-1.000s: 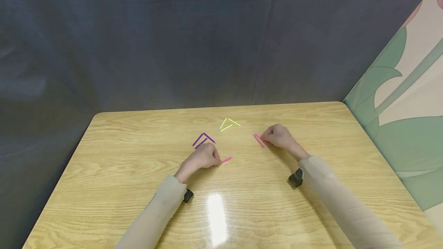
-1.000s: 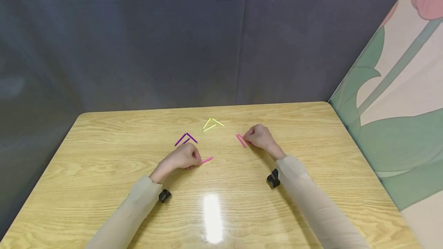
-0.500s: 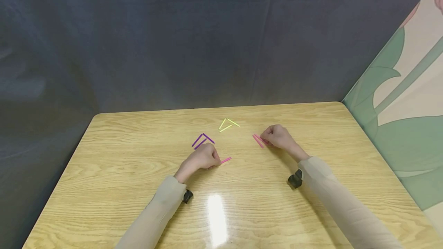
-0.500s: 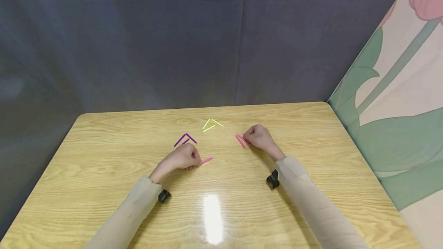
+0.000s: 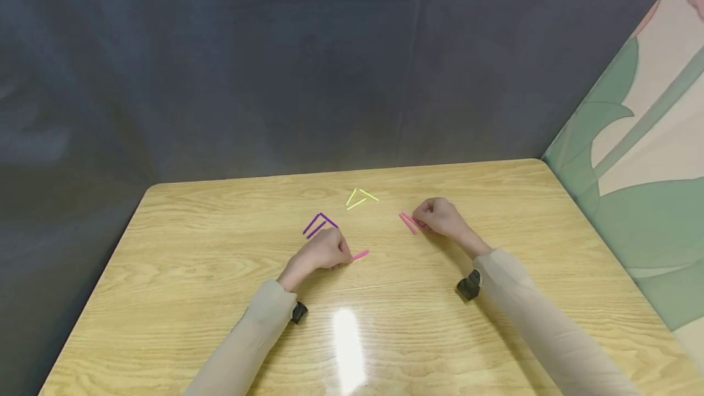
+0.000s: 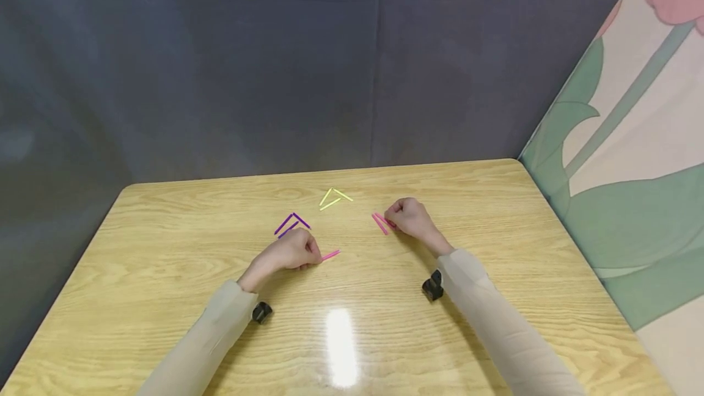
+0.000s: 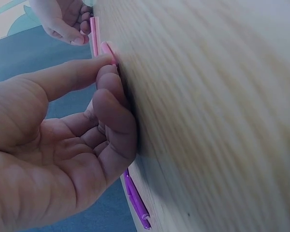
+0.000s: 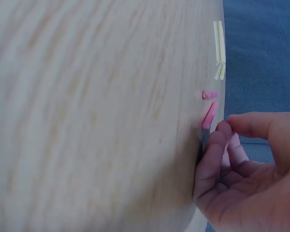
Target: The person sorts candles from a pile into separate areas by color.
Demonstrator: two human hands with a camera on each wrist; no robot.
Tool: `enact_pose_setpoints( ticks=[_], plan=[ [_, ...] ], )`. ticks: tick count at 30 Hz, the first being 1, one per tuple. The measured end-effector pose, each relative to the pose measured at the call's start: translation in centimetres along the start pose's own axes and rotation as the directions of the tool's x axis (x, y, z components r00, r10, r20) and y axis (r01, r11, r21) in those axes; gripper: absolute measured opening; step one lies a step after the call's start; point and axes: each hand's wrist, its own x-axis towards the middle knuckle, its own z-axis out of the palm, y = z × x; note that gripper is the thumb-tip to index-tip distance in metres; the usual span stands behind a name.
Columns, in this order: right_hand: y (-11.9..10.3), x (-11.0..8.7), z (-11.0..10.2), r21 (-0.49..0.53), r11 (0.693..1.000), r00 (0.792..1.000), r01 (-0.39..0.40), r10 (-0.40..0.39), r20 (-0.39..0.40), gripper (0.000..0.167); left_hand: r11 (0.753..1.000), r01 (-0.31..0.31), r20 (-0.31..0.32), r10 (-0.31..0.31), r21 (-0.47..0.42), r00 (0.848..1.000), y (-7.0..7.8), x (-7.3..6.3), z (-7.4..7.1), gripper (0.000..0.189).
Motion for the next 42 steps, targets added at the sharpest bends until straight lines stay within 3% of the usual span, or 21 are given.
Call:
enact_pose_setpoints(
  ticks=[14, 21, 29, 37, 40, 42],
  plan=[
    [0.0, -0.3, -0.3, -0.002, 0.998, 0.998, 0.061, -0.061, 0.012, 0.019, 1.0, 0.0, 0.013, 0.0, 0.019, 1.0, 0.8, 1.0, 0.6, 0.021],
    [-0.2, -1.1, -0.3, -0.019, 0.995, 0.995, 0.102, -0.102, -0.02, 0.019, 0.998, -0.066, 0.056, 0.066, 0.002, 0.996, 1.1, 1.3, 1.4, 0.019],
    [-3.4, -2.0, 0.6, 0.136, 0.978, 0.986, 0.156, -0.163, 0.041, 0.015, 0.997, -0.076, 0.038, 0.075, 0.03, 0.996, 1.5, 1.7, 1.6, 0.023],
    [-4.4, -2.6, 1.5, 0.051, 0.974, 0.972, 0.221, -0.224, 0.069, 0.009, 0.997, -0.078, 0.052, 0.077, 0.02, 0.996, 2.0, 2.2, 2.1, 0.017],
    [-4.0, -2.7, 1.8, -0.014, 0.956, 0.955, 0.294, -0.293, 0.047, 0.007, 0.996, -0.086, 0.055, 0.086, 0.013, 0.995, 2.1, 2.4, 2.1, 0.018],
    [-3.7, -2.8, 1.9, -0.066, 0.93, 0.932, 0.362, -0.359, 0.043, 0.008, 0.995, -0.094, 0.056, 0.093, 0.017, 0.994, 2.2, 2.6, 2.2, 0.017]
  ],
)
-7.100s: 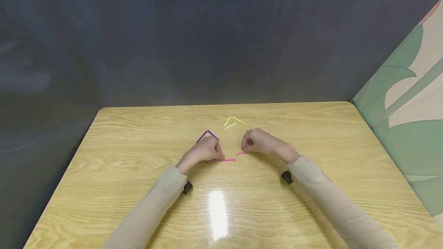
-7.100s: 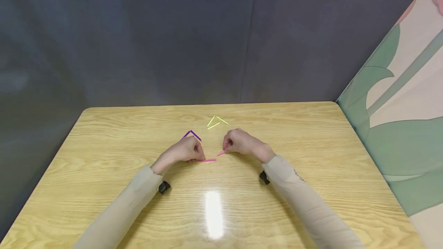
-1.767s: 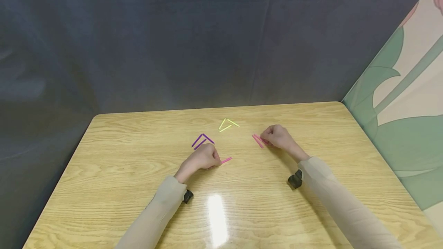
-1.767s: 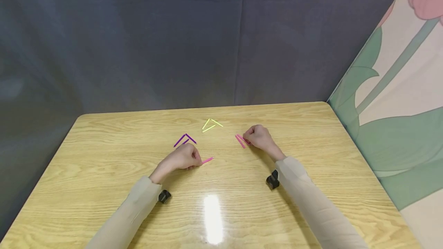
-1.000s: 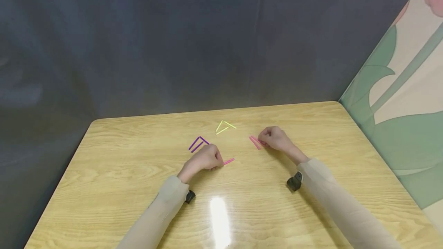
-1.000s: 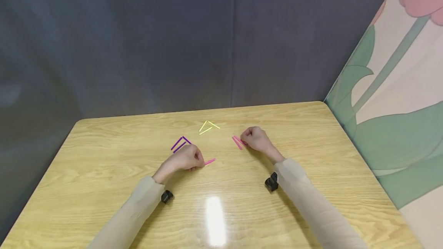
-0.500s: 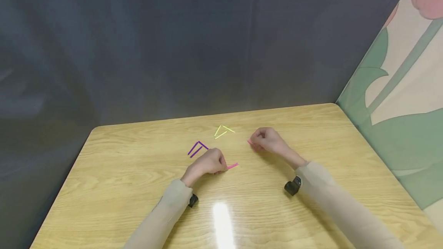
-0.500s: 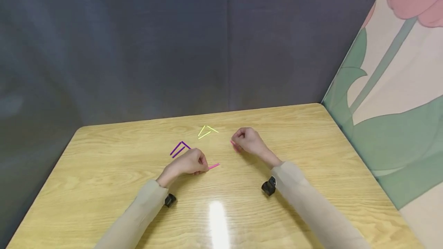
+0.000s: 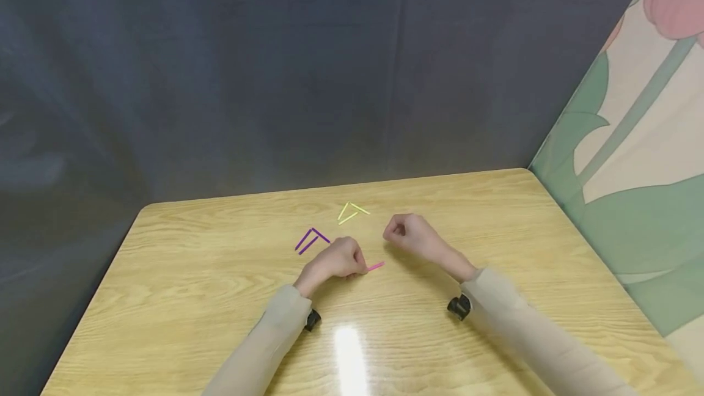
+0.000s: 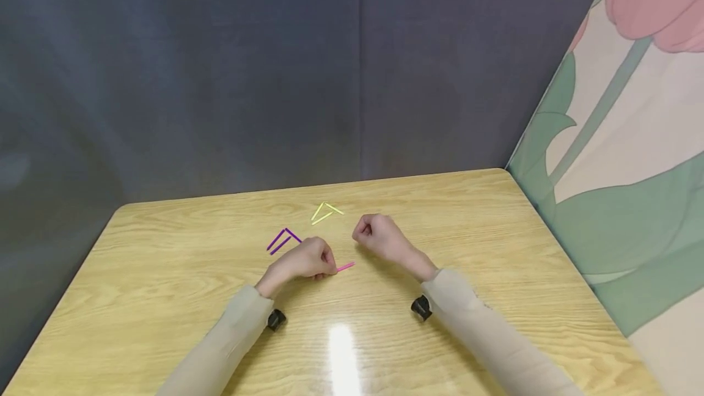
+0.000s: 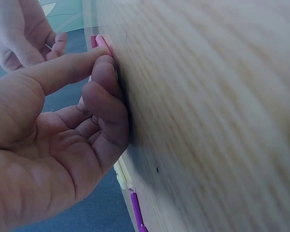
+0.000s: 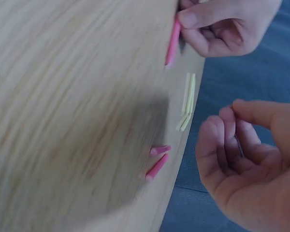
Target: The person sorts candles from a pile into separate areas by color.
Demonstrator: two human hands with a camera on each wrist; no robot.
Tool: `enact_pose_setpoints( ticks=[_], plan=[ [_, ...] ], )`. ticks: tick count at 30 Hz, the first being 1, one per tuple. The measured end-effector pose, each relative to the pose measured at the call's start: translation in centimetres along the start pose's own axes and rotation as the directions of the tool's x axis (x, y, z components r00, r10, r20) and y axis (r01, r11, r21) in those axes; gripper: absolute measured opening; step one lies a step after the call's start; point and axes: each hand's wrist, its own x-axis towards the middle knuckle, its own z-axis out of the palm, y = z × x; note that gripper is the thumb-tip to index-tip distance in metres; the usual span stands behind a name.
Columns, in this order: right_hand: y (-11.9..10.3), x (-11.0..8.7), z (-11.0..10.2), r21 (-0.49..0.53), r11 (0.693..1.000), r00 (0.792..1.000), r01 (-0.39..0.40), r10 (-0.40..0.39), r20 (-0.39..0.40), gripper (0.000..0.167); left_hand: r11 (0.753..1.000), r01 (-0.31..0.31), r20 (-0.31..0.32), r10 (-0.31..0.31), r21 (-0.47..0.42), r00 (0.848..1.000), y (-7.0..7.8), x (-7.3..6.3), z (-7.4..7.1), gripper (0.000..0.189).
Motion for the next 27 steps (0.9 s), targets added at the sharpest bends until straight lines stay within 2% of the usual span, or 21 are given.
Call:
enact_pose_setpoints(
  ticks=[4, 8, 19, 27],
  plan=[
    [-0.1, 0.0, 0.6, -0.092, 0.991, 0.995, 0.099, -0.096, 0.039, 0.009, 1.0, -0.001, -0.007, 0.001, 0.004, 1.0, -0.2, 0.1, 0.0, 0.015],
    [-0.2, -0.1, 0.9, -0.144, 0.983, 0.991, 0.112, -0.099, 0.09, 0.008, 1.0, 0.001, 0.001, -0.001, -0.014, 1.0, -0.3, 0.4, 0.2, 0.013],
    [0.1, 0.2, 1.8, -0.141, 0.974, 0.966, 0.176, -0.143, 0.216, 0.015, 0.999, 0.007, -0.009, -0.007, -0.033, 1.0, -0.5, 0.6, 0.4, 0.016],
    [0.2, 0.3, 2.2, -0.165, 0.961, 0.947, 0.222, -0.173, 0.269, 0.015, 1.0, -0.014, -0.022, 0.013, -0.021, 1.0, -0.6, 0.5, 0.4, 0.017]
  ],
)
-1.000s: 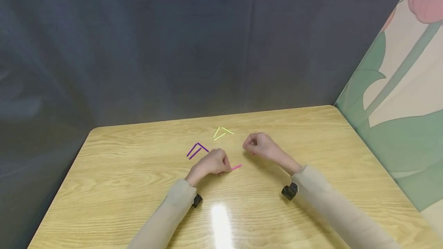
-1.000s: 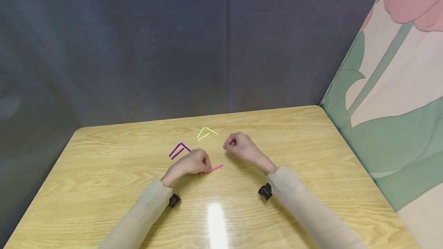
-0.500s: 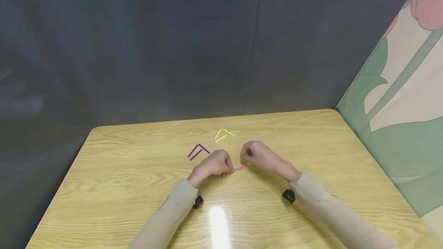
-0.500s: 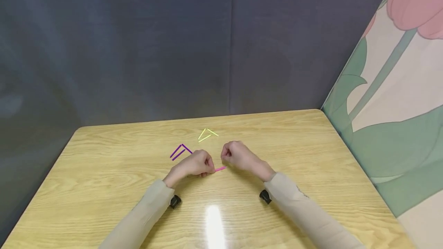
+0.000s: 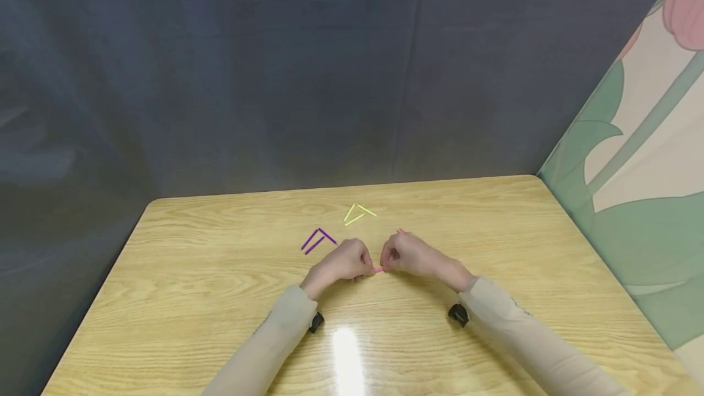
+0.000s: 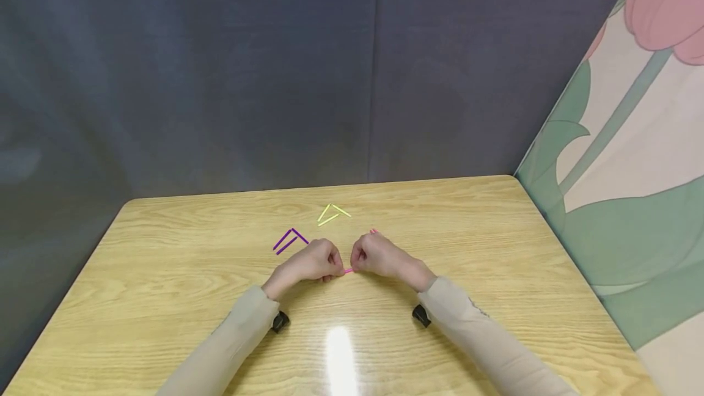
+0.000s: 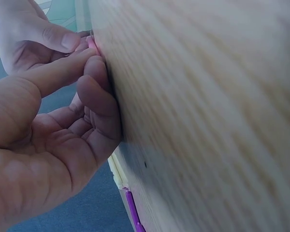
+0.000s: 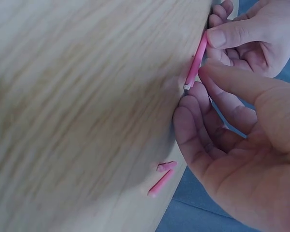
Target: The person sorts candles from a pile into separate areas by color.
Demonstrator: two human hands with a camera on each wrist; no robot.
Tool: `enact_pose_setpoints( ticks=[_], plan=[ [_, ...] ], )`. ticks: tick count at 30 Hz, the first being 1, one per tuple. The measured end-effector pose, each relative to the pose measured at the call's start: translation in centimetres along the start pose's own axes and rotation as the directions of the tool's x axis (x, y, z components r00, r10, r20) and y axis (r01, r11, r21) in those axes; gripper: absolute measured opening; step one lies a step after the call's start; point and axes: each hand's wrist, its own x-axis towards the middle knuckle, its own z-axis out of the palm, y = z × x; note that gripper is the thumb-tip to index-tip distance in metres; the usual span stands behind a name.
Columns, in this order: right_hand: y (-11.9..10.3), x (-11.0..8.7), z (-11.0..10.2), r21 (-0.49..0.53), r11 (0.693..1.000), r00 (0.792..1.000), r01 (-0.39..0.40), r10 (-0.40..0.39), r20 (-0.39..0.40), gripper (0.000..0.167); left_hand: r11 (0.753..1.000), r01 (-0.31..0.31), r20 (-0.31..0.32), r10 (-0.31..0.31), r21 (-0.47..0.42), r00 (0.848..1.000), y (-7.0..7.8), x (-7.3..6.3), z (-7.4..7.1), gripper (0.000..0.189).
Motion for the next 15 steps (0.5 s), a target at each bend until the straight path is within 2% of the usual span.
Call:
enact_pose_setpoints(
  ticks=[7, 15],
  plan=[
    [-0.15, 0.09, 0.26, -0.018, 1.0, 0.999, -0.008, 0.009, 0.033, 0.014, 1.0, -0.001, 0.003, 0.001, 0.0, 1.0, -0.1, 0.02, 0.01, 0.016],
    [-0.21, 0.3, 0.55, -0.032, 0.999, 0.999, -0.036, 0.037, 0.033, 0.017, 1.0, 0.004, 0.007, -0.004, -0.014, 1.0, -0.11, 0.03, -0.06, 0.015]
  ],
)
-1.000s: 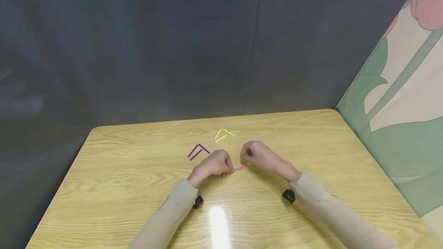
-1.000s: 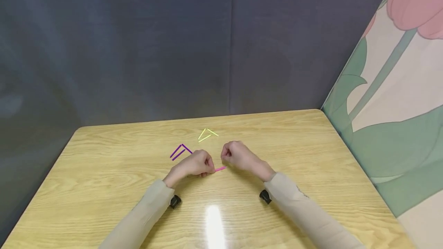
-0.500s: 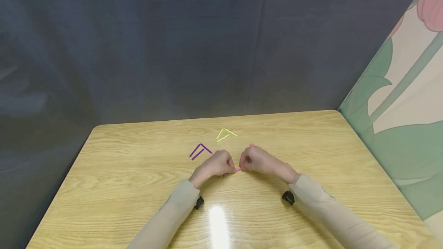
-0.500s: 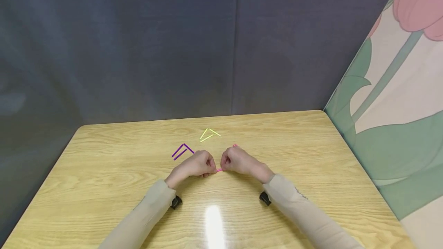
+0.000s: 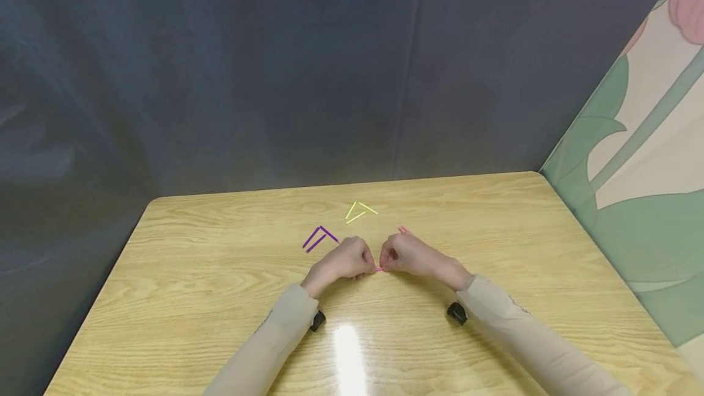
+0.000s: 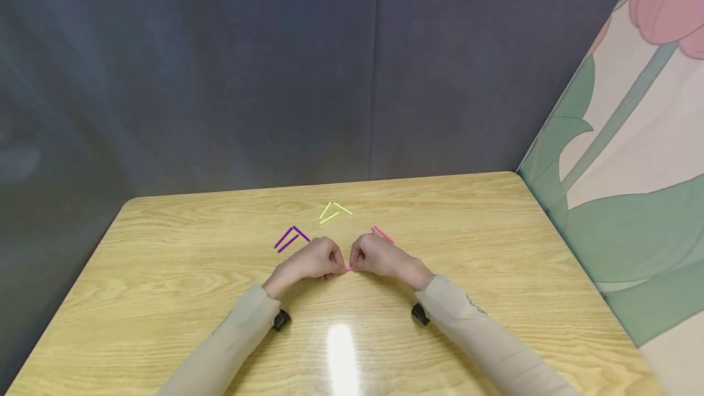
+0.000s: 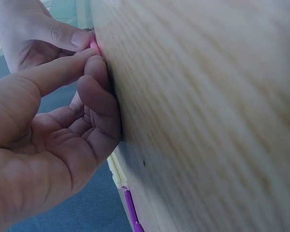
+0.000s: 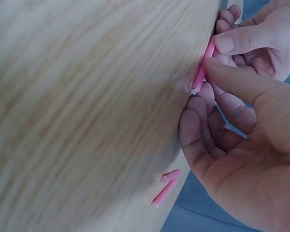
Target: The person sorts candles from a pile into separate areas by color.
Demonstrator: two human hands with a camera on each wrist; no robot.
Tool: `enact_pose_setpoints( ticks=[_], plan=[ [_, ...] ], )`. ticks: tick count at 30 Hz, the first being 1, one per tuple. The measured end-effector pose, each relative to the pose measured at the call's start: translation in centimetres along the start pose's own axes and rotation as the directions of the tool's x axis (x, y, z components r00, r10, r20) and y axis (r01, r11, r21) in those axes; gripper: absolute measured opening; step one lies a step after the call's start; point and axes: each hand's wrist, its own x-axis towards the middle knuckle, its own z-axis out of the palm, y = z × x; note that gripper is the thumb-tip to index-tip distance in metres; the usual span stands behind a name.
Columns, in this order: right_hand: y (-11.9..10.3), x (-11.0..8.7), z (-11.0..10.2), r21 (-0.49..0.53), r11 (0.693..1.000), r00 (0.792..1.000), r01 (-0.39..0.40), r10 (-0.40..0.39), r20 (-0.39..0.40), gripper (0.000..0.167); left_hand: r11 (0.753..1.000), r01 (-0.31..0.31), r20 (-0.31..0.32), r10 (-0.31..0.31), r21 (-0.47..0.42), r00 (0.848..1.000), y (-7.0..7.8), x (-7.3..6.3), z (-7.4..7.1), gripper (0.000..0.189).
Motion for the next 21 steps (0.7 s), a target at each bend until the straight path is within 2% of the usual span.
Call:
enact_pose_setpoints(
  ticks=[10, 17, 21],
  plan=[
    [0.0, 0.11, 0.08, -0.035, 0.999, 1.0, -0.001, 0.001, -0.003, 0.016, 0.999, 0.002, 0.009, -0.001, -0.035, 1.0, -0.18, -0.01, -0.22, 0.015],
    [-0.23, -0.27, 0.25, 0.046, 0.998, 0.999, -0.037, 0.037, -0.013, 0.014, 0.996, -0.001, 0.007, 0.002, -0.091, 1.0, -0.43, -0.06, -0.27, 0.017],
    [-0.23, -0.45, 0.31, 0.037, 0.998, 0.997, -0.052, 0.054, -0.049, 0.013, 0.99, -0.01, -0.021, 0.007, -0.139, 1.0, -0.46, -0.43, -0.32, 0.013]
  ],
)
